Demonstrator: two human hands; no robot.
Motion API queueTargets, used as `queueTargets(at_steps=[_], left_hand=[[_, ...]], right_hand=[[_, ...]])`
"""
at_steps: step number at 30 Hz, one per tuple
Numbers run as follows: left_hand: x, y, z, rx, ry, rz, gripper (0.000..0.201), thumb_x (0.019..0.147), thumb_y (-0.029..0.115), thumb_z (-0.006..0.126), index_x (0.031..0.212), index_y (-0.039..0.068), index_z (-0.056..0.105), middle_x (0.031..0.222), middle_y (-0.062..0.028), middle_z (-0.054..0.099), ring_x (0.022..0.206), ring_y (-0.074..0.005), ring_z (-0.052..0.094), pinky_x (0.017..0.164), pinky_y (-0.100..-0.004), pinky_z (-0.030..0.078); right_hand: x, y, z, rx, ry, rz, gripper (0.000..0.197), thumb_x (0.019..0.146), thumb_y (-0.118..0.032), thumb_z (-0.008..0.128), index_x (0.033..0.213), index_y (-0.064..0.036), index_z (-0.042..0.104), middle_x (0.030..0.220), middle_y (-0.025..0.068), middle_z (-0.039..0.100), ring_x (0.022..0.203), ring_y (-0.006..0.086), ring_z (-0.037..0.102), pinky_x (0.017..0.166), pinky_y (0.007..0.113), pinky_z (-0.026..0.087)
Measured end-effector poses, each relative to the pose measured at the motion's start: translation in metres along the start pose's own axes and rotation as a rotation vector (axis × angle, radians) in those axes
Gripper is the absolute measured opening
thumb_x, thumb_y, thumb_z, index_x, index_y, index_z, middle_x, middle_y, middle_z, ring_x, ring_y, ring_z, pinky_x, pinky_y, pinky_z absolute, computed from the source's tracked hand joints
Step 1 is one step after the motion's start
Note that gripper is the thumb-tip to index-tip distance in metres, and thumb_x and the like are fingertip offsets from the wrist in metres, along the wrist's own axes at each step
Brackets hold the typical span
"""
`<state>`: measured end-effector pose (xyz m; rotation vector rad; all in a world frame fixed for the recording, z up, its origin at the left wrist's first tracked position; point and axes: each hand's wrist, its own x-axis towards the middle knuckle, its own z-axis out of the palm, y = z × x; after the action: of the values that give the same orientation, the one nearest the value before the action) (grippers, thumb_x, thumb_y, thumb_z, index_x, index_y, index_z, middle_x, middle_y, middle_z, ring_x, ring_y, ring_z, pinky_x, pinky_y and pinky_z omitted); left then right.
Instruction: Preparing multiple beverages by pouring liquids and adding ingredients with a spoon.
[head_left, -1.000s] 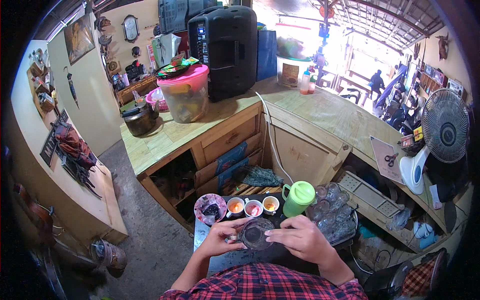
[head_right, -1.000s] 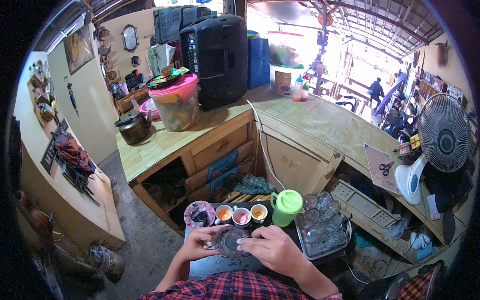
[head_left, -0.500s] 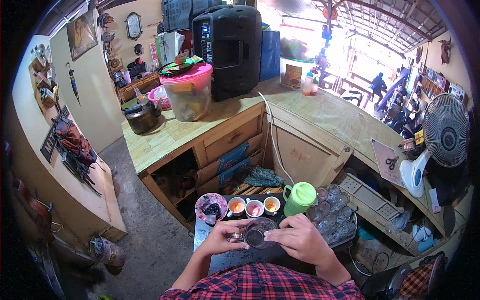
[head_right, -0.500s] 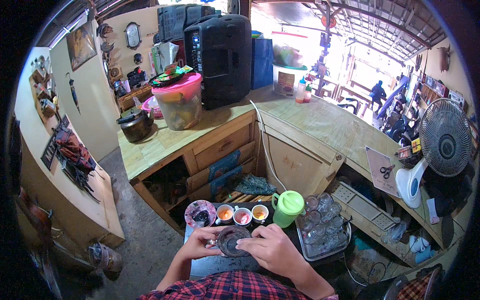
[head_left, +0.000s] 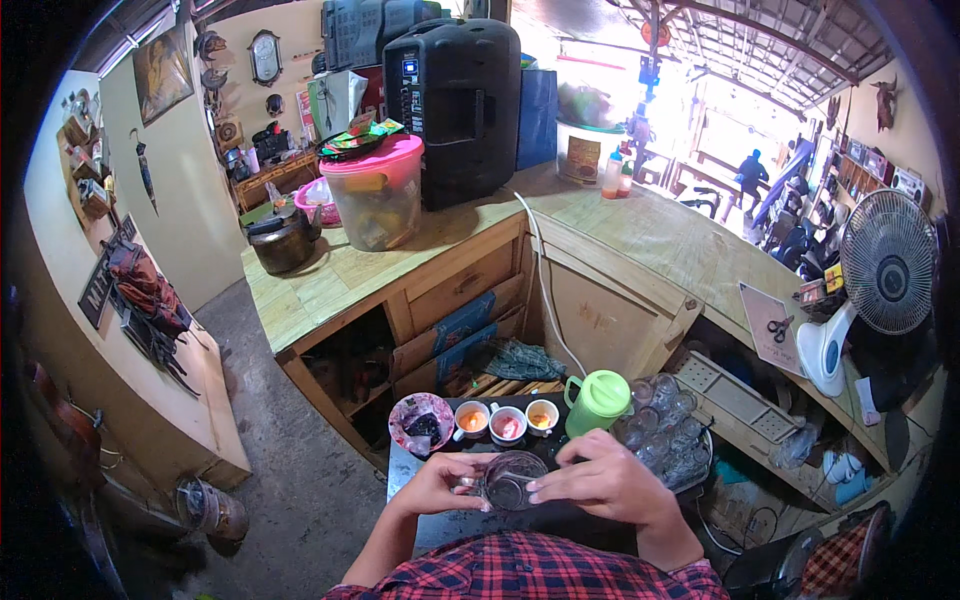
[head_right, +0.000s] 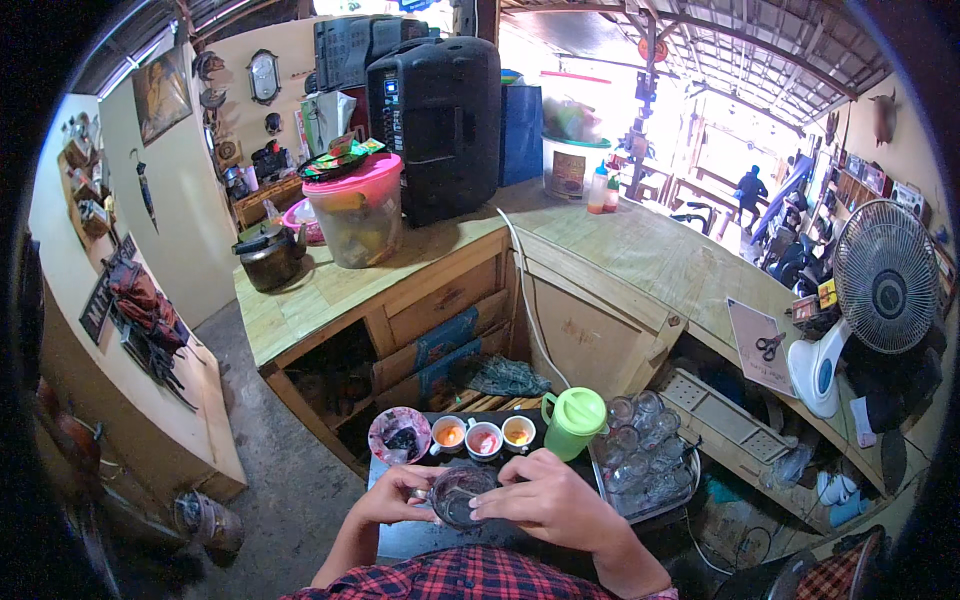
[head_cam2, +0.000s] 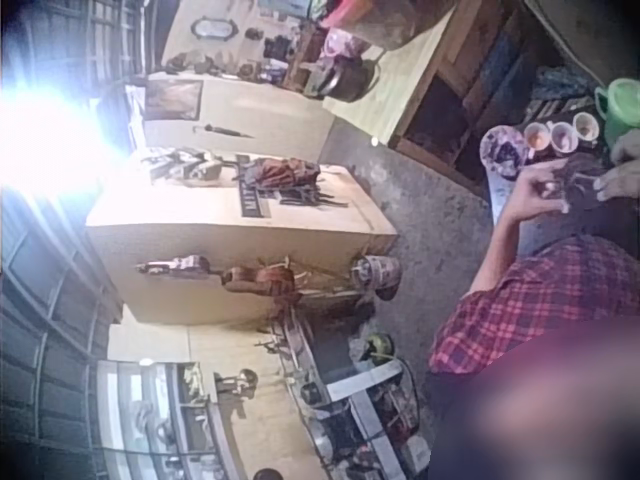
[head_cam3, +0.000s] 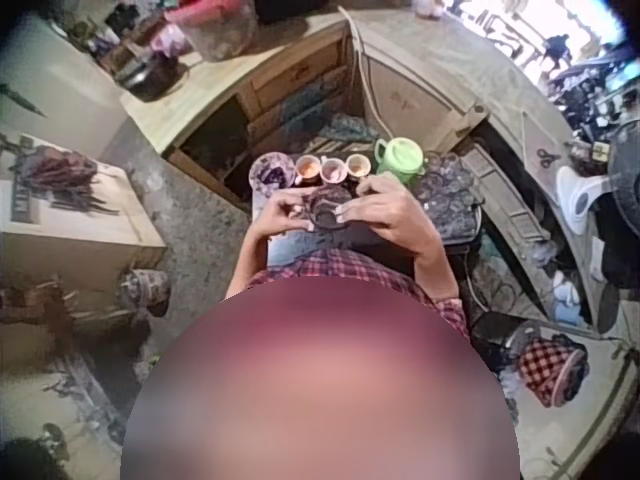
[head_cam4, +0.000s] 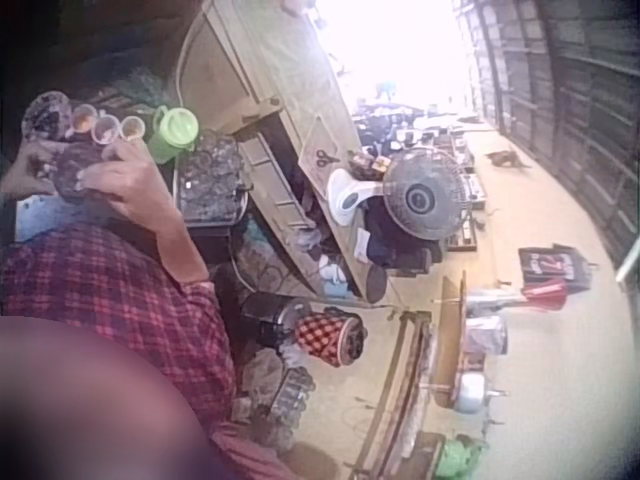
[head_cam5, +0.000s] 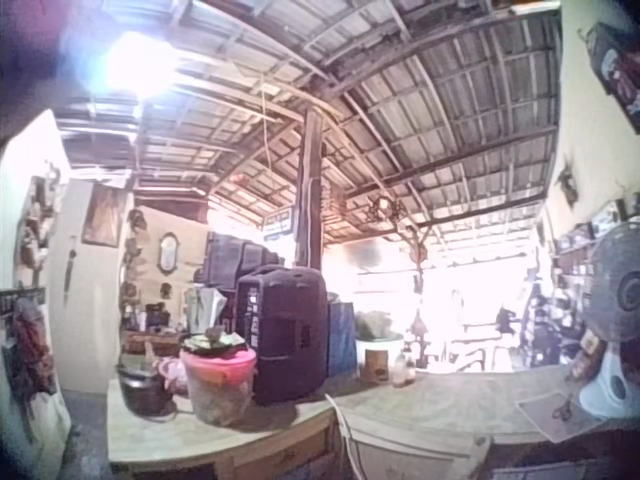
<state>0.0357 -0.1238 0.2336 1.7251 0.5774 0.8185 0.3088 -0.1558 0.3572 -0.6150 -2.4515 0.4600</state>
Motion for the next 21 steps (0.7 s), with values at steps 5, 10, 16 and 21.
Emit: queueTargets(at_steps=[5, 10, 16, 21], left_hand=[[0.002, 0.011, 0.003, 0.025, 0.016, 0.016, 0.039, 0.066, 0.006, 0.080, 0.057, -0.002, 0.043, 0.124, -0.0197, 0.057, 0.103, -0.0154, 0.060, 0.082, -0.0315, 0.048], [0.004, 0.012, 0.009, 0.007, 0.068, 0.018, 0.036, 0.066, 0.005, 0.079, 0.058, -0.002, 0.045, 0.126, -0.0185, 0.057, 0.106, -0.0162, 0.059, 0.084, -0.0321, 0.048], [0.003, 0.015, 0.009, 0.052, 0.097, 0.038, 0.042, 0.067, 0.005, 0.079, 0.056, 0.000, 0.039, 0.127, -0.0175, 0.056, 0.108, -0.0177, 0.059, 0.084, -0.0324, 0.048], [0.006, 0.022, 0.013, 0.098, 0.073, 0.041, 0.043, 0.067, 0.005, 0.078, 0.056, 0.000, 0.037, 0.128, -0.0179, 0.055, 0.109, -0.0214, 0.059, 0.085, -0.0319, 0.048]], right_hand=[[-0.003, 0.006, 0.018, -0.022, -0.007, 0.058, 0.026, 0.070, -0.007, 0.066, 0.095, -0.0132, 0.070, 0.097, -0.0029, 0.068, 0.087, 0.0191, 0.056, 0.077, 0.034, 0.041], [-0.001, 0.004, 0.030, -0.054, 0.165, 0.126, 0.021, 0.072, -0.003, 0.064, 0.091, -0.0094, 0.068, 0.083, 0.0005, 0.064, 0.082, 0.0201, 0.057, 0.078, 0.034, 0.041], [0.000, -0.007, 0.018, -0.231, 0.284, 0.181, 0.019, 0.071, -0.006, 0.066, 0.089, -0.0103, 0.067, 0.077, 0.0022, 0.059, 0.078, 0.0209, 0.054, 0.072, 0.035, 0.038], [0.002, 0.001, 0.031, -0.237, 0.197, 0.131, 0.015, 0.074, -0.007, 0.066, 0.089, -0.0075, 0.064, 0.074, 0.0026, 0.056, 0.076, 0.0200, 0.053, 0.072, 0.035, 0.037]])
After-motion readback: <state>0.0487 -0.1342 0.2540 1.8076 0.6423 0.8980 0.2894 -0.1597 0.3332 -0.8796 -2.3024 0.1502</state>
